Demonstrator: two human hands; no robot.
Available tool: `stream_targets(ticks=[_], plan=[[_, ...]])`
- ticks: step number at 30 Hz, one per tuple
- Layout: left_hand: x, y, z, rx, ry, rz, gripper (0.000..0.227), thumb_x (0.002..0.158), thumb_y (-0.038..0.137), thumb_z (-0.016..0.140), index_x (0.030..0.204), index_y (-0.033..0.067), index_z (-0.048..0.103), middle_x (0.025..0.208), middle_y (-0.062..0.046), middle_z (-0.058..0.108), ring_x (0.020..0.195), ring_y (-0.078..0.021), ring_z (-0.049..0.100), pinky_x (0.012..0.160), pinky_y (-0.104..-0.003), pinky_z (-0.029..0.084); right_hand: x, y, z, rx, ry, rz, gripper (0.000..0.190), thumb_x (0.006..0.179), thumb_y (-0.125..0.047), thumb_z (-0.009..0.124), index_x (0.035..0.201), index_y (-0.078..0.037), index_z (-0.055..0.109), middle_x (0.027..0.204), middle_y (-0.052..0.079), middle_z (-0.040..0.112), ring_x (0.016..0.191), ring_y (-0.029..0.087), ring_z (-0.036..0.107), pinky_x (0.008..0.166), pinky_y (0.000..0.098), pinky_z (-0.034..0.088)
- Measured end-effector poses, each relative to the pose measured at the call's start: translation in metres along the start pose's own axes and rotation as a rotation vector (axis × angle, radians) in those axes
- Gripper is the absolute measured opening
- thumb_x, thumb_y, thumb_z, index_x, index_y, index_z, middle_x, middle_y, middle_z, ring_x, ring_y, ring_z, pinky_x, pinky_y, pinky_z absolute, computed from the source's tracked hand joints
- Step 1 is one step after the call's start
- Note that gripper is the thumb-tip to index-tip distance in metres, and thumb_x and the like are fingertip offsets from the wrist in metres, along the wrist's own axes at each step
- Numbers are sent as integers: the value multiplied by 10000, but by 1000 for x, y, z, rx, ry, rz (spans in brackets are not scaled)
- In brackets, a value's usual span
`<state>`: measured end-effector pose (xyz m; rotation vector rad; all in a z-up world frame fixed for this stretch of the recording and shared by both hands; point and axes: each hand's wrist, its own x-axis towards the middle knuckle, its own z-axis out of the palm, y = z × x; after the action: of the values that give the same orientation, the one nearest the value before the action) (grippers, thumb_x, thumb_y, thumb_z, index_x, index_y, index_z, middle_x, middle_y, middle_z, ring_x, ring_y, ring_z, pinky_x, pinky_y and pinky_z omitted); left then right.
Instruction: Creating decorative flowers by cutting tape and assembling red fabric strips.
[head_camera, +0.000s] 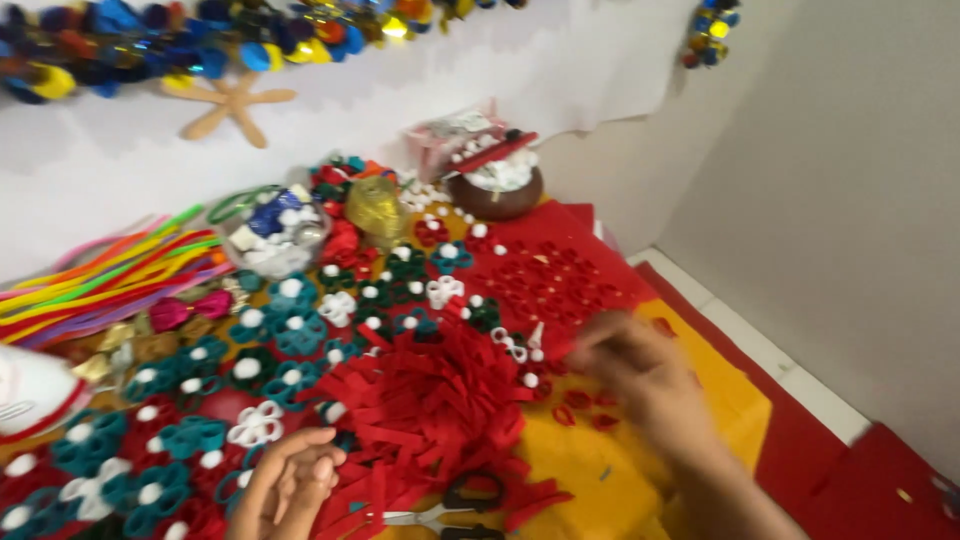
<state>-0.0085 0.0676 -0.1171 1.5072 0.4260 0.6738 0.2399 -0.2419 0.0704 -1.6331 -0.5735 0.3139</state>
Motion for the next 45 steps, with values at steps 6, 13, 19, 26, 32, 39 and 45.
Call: stream_targets(ticks=[6,13,19,26,32,39,45], plan=[[8,-75,-25,75,-74,47,448,856,89,687,1284,-36,639,920,-179,807,667,-184,728,634,-300,627,1,47,-90,-569,383,375,205,997,-165,658,1147,-40,721,984,162,764,871,243,750,787,341,602],[13,-105,-43,4,-34,-92,459,830,48,718,1276,-51,666,924,-238,813,844,-257,768,690,-387,624,-9,58,-98,-581,433,442,144,997,-121,658,1069,-19,730,906,152,774,718,233,720,613,319,582],[16,-98,-48,18,-4,-92,451,846,18,685,1282,-88,642,909,-292,790,748,-266,722,636,-377,611,-1,63,-98,-728,374,391,185,985,-174,663,1087,-51,758,1041,114,762,793,200,741,695,285,603],[15,-82,-41,79,-19,-35,433,864,47,675,1277,-77,641,917,-247,776,839,-262,753,670,-369,627,-3,58,-103,-794,306,397,222,965,-201,678,1117,-70,772,1141,74,742,932,192,737,825,299,613],[18,-79,-41,88,-57,62,417,886,80,659,1278,-58,623,915,-220,775,719,-216,735,602,-326,629,-8,72,-101,-807,320,210,184,958,-162,647,1056,-45,750,1077,96,732,836,198,725,711,296,619],[9,-21,-15,125,-18,-68,407,884,56,649,1274,-60,645,946,-268,800,829,-283,772,698,-395,659,-11,65,-64,-800,79,-53,167,875,-158,699,983,-104,814,1020,18,672,761,134,709,679,255,607],[5,2,0,123,3,-126,407,888,59,651,1280,-52,660,953,-246,784,936,-279,770,738,-395,639,-3,64,-47,-840,57,-313,161,854,-181,729,980,-103,793,951,38,652,796,181,631,664,293,558]])
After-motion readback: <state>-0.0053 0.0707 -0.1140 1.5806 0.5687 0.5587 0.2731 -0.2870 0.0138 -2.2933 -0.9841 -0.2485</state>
